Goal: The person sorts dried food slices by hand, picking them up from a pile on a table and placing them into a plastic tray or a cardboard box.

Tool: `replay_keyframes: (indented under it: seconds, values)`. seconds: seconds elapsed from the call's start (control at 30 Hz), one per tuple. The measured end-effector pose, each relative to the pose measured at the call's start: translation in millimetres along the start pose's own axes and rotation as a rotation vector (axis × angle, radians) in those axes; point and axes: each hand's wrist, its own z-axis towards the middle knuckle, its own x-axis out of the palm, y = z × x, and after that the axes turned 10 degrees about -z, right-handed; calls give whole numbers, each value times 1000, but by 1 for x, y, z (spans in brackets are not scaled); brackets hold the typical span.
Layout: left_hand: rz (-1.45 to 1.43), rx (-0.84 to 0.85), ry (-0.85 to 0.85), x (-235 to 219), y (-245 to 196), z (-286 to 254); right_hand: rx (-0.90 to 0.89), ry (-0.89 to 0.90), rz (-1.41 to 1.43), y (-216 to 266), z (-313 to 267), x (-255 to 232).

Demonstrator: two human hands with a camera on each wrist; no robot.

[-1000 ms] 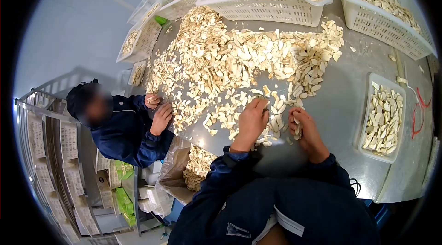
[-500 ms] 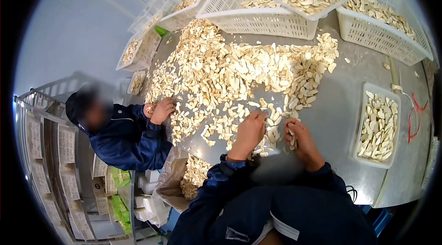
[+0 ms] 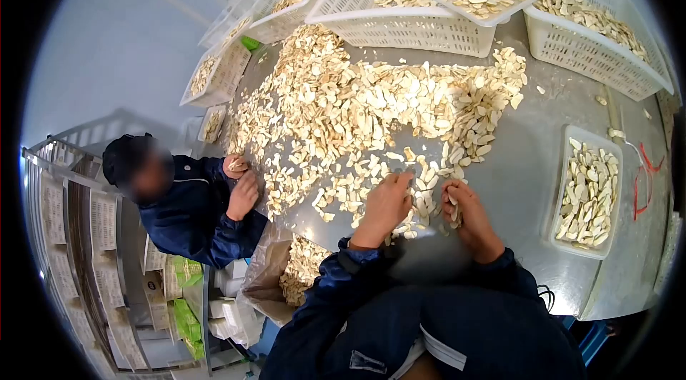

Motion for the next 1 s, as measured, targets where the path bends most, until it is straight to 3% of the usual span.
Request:
replay_keyframes:
  seconds: [0.27, 0.37, 0.47, 0.57, 0.7, 1.0]
  values:
    - [-57, -37, 95, 4, 13, -2, 0, -15, -10, 1, -1, 2]
    - [-267, -101, 25, 1, 20, -9, 3, -17, -5, 1, 0, 2]
    - [-227, -145, -107, -5, 15, -13, -1, -19, -3, 0, 0, 1]
    - [-176, -10, -184, -3, 11, -12, 2, -11, 4, -2, 1, 0]
    - [7, 3, -66, 3, 8, -9, -2, -7, -5, 1, 0, 2]
    - [-62, -29, 49, -1, 10, -13, -14, -9, -13, -2, 2, -2]
